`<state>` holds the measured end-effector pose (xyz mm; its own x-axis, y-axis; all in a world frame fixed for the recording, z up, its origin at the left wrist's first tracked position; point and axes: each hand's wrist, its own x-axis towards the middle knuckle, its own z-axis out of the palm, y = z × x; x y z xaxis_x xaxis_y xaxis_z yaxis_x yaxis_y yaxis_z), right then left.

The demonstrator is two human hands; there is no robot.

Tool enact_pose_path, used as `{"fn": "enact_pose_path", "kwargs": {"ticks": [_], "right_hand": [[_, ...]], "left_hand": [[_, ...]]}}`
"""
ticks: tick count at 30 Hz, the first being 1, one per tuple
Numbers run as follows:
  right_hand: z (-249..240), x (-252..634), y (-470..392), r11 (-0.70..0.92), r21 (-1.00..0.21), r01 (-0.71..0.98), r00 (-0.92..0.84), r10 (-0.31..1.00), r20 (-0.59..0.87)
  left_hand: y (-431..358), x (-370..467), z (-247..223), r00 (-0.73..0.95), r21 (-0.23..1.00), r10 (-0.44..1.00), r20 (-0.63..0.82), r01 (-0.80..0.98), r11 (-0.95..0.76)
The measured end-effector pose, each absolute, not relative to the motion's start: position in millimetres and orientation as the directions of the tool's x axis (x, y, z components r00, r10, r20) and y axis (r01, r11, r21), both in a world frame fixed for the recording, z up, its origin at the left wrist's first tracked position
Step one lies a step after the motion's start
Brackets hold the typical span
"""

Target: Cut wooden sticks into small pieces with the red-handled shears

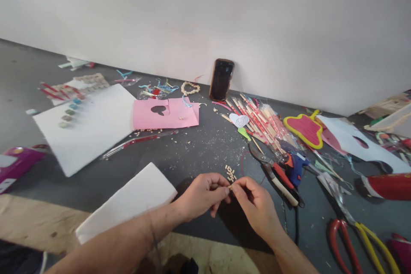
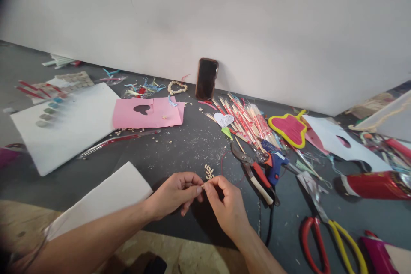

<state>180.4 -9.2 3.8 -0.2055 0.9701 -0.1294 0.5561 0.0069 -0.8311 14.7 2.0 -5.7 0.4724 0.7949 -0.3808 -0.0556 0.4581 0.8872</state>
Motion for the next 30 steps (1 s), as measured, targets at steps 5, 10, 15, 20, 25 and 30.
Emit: {"fn": "enact_pose_path", "kwargs": {"ticks": [5, 10, 15, 20, 25, 30], "right_hand": [[4.0, 179.9, -9.9, -0.001, -0.823, 0.567, -0.192, 0.972, -0.133], [3.8, 180.0, -9.9, -0.003, -0.822, 0.569, -0.19, 0.972, -0.135], [5.1, 179.5, -9.6, 0.002, -0.825, 0.565, -0.187, 0.974, -0.126], [6.2, 178.7, -9.5, -0.003, -0.829, 0.559, -0.184, 0.975, -0.128], [8.0, 178.5, -9.8, -0.005, -0.824, 0.566, -0.184, 0.974, -0.132], [7.3, 178.4, -10.0, -0.001, -0.826, 0.564, -0.19, 0.973, -0.13]], "left_hand": [[2.1, 14.7, -5.5, 0.468, 0.888, 0.797, -0.381, -0.055, 0.457], [2.1, 15.0, -6.6, 0.473, 0.883, 0.795, -0.38, -0.071, 0.464], [2.3, 14.3, -7.5, 0.479, 0.891, 0.798, -0.366, -0.067, 0.45], [0.3, 13.6, -7.6, 0.48, 0.894, 0.797, -0.366, -0.055, 0.444], [0.0, 13.5, -6.3, 0.476, 0.893, 0.797, -0.372, -0.051, 0.448], [1.0, 13.6, -5.4, 0.475, 0.893, 0.797, -0.374, -0.049, 0.448]]}}
